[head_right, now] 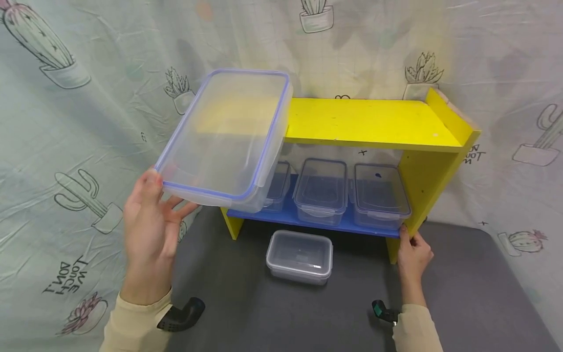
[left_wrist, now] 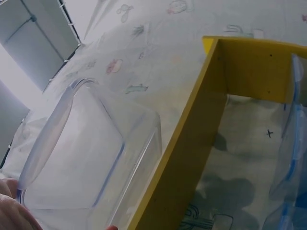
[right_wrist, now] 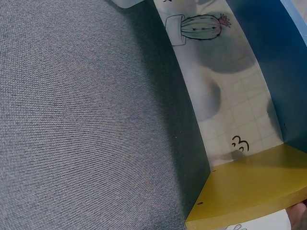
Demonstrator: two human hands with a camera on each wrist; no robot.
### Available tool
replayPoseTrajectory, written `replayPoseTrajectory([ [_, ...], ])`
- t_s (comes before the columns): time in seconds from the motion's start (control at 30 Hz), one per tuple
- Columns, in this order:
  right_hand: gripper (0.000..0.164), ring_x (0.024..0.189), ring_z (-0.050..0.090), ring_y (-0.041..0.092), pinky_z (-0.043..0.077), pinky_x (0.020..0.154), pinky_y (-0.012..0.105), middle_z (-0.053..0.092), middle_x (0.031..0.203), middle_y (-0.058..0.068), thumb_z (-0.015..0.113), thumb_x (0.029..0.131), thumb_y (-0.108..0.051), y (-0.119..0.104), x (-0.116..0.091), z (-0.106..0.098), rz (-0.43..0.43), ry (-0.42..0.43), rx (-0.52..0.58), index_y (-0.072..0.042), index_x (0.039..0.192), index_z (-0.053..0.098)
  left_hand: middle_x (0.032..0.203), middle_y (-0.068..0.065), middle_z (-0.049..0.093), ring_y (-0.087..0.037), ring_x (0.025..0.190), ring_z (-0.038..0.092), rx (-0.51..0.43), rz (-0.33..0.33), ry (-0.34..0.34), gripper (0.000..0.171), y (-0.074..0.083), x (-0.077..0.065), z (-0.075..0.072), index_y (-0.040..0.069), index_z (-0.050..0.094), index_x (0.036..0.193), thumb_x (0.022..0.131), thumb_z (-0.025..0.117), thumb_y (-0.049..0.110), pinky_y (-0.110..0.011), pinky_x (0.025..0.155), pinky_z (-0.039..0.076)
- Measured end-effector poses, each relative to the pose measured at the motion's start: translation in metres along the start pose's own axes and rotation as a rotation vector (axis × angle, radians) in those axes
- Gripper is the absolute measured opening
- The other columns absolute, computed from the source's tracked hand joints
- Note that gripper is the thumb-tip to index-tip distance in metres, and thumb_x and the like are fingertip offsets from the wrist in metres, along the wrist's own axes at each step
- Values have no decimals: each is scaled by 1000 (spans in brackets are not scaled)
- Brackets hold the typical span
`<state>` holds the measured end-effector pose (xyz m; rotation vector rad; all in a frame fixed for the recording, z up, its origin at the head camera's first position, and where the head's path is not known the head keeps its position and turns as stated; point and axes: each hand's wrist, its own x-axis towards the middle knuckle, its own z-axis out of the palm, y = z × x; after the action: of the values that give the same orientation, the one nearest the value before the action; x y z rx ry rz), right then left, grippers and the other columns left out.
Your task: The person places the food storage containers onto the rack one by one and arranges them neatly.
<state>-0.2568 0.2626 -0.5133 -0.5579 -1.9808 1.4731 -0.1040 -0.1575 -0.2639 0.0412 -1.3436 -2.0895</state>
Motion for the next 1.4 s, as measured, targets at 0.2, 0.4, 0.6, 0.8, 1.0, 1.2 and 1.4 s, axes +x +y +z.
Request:
replayPoseTrajectory([
  [0.2, 27, 54, 43, -4, 34, 48, 11, 50, 55, -34, 67, 90, -43, 2, 1, 0, 1, 3, 9, -20, 77, 72, 116, -13, 61, -23, 86, 73, 24, -14, -6, 43, 2, 8, 8, 6, 54, 129, 94, 64, 30, -36, 66, 59],
  [0.4, 31, 54, 42, -4, 33, 49, 11, 49, 55, -36, 66, 90, -43, 3, 2, 0, -18, 0, -5, -13, 82, 73, 111, -11, 61, -23, 84, 74, 45, -10, -19, 44, 2, 15, 14, 6, 55, 126, 93, 64, 34, -38, 64, 59],
  [0.6, 33, 54, 43, -5, 33, 48, 11, 49, 55, -36, 67, 90, -42, 4, 3, -1, -33, 3, -2, -11, 83, 73, 109, -11, 61, -25, 83, 74, 62, -20, -55, 46, 3, 26, 22, 6, 56, 124, 91, 65, 37, -39, 64, 59],
  [0.8, 37, 51, 41, -5, 32, 47, 13, 46, 53, -35, 66, 90, -43, 3, 2, -1, -38, -4, -31, -8, 83, 70, 101, -9, 65, -23, 78, 74, 71, -82, -74, 40, 9, 41, 29, 7, 58, 118, 92, 66, 37, -37, 60, 59],
  [1.0, 38, 52, 40, -4, 31, 47, 13, 46, 53, -35, 66, 90, -44, 1, 4, -3, -36, -9, -32, -7, 84, 70, 105, -8, 61, -24, 80, 74, 86, -135, -84, 42, 14, 52, 35, 9, 57, 116, 90, 68, 40, -35, 58, 58],
  [1.2, 39, 52, 41, -6, 33, 47, 12, 46, 53, -37, 65, 91, -42, 1, 3, -3, -37, -13, -36, -4, 89, 71, 104, -7, 56, -27, 79, 74, 117, -135, -84, 38, 13, 60, 43, 9, 58, 109, 90, 67, 41, -36, 58, 58],
  [1.4, 38, 52, 40, -6, 32, 47, 13, 46, 53, -37, 65, 91, -42, 1, 1, -1, -39, -9, -25, -6, 87, 72, 105, -6, 60, -24, 77, 74, 142, -181, -82, 37, 15, 70, 48, 12, 60, 107, 89, 68, 43, -37, 59, 58],
])
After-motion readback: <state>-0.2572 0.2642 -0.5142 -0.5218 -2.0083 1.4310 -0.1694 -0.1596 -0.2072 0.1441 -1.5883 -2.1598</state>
